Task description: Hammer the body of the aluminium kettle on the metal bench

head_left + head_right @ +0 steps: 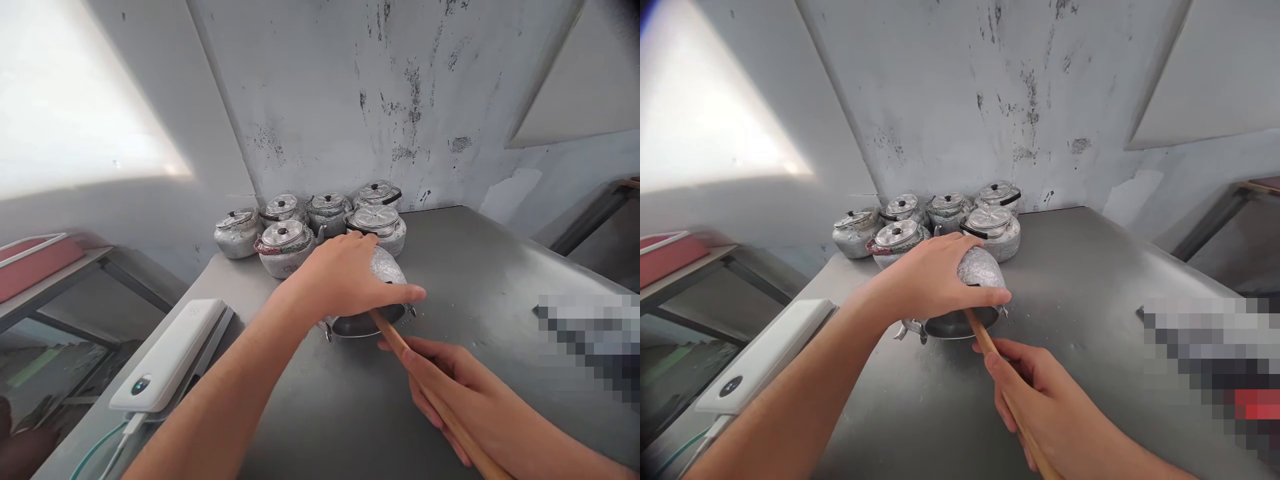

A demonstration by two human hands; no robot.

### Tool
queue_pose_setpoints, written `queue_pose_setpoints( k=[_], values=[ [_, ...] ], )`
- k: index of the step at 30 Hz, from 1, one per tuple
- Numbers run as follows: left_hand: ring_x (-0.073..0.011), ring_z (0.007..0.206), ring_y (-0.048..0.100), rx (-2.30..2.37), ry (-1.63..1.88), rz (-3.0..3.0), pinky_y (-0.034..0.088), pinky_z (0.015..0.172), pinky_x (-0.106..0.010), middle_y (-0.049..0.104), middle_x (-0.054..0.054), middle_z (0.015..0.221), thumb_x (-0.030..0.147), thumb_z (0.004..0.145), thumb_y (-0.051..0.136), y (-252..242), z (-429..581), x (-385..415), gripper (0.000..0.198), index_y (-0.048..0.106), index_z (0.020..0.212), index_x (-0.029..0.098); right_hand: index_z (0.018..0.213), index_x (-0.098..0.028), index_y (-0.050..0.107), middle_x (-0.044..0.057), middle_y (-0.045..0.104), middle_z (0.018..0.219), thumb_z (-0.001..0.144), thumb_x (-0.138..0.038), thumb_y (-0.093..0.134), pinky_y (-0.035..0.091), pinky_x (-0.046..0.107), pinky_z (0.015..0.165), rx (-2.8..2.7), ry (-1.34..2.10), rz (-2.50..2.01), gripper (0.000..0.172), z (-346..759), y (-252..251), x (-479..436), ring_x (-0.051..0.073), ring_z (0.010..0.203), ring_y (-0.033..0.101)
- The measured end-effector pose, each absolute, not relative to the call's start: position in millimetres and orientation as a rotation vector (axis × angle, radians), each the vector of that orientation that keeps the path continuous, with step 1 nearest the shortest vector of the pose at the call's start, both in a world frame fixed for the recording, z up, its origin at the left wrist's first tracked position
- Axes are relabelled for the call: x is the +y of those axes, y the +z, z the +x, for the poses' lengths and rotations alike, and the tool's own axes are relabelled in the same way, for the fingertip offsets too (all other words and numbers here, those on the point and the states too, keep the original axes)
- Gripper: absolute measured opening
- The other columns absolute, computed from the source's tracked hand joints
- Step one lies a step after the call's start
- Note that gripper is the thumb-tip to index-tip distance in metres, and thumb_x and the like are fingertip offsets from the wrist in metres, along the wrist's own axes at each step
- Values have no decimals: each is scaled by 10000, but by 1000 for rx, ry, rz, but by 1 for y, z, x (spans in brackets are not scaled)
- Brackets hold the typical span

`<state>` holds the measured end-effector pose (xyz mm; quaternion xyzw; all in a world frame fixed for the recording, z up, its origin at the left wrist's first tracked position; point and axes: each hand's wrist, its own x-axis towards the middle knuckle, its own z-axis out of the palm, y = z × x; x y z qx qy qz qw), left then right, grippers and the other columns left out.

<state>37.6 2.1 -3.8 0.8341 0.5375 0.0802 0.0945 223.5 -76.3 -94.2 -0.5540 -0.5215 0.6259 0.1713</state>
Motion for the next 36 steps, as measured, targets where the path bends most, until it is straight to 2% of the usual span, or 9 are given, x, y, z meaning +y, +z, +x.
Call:
queue_pose_setpoints(
  k=[5,10,14,17,24,27,32,34,36],
  values=[
    [-417,1334,538,1633,292,2388,509,971,-466,597,-98,1484,908,730,566,-6,37,1,932,609,1406,268,826,-226,547,-79,497,626,1026,-591,406,394,217,457,-1546,1738,-1654,440,222,-90,-78,90,469,394],
    [-413,1320,552,1624,295,2379,510,972,-461,597,-93,1485,895,730,581,-6,37,2,949,586,1444,270,1090,-225,569,-90,502,634,1050,-527,393,396,216,428,-1489,1783,-1691,352,221,-88,-78,107,455,413],
    [-397,1276,576,1621,256,2367,519,927,-439,621,-104,1438,923,734,534,-5,34,4,1007,541,1491,259,1170,-224,568,-99,491,642,1023,-586,467,402,202,423,-1512,1768,-1582,404,225,-92,-75,105,473,406],
    [-392,1259,586,1621,236,2371,519,907,-427,630,-114,1415,926,742,520,-4,34,4,1017,533,1496,244,1220,-225,547,-101,497,638,1033,-578,441,405,207,416,-1480,1773,-1579,414,226,-95,-74,103,448,408],
    [-392,1261,585,1618,240,2395,512,914,-428,635,-108,1417,904,751,545,-4,34,4,940,585,1429,254,1098,-232,571,-80,524,671,1038,-564,405,437,224,468,-1471,1756,-1693,376,223,-86,-74,109,487,450],
    [-394,1250,591,1610,244,2403,518,889,-424,644,-107,1401,909,754,535,-5,33,4,933,596,1415,253,1142,-208,554,-66,530,667,1010,-626,397,435,251,487,-1541,1741,-1712,466,223,-85,-74,126,508,450],
    [-403,1233,598,1622,258,2392,525,856,-422,660,-101,1370,938,724,527,-6,33,5,955,601,1409,277,1220,-218,535,-68,491,669,853,-784,503,435,259,492,-1486,1751,-1673,674,225,-89,-75,152,570,437],
    [-405,1223,605,1630,250,2389,525,843,-419,667,-103,1355,936,724,527,-6,34,5,955,599,1410,275,1200,-224,541,-68,504,674,889,-759,473,425,259,477,-1491,1770,-1687,622,225,-90,-76,141,537,440],
    [-405,1218,607,1634,242,2382,526,836,-417,671,-106,1344,935,726,523,-6,34,5,959,596,1413,270,1099,-213,574,-58,518,681,960,-698,422,431,256,478,-1564,1760,-1702,527,224,-89,-76,130,521,445]
  ],
)
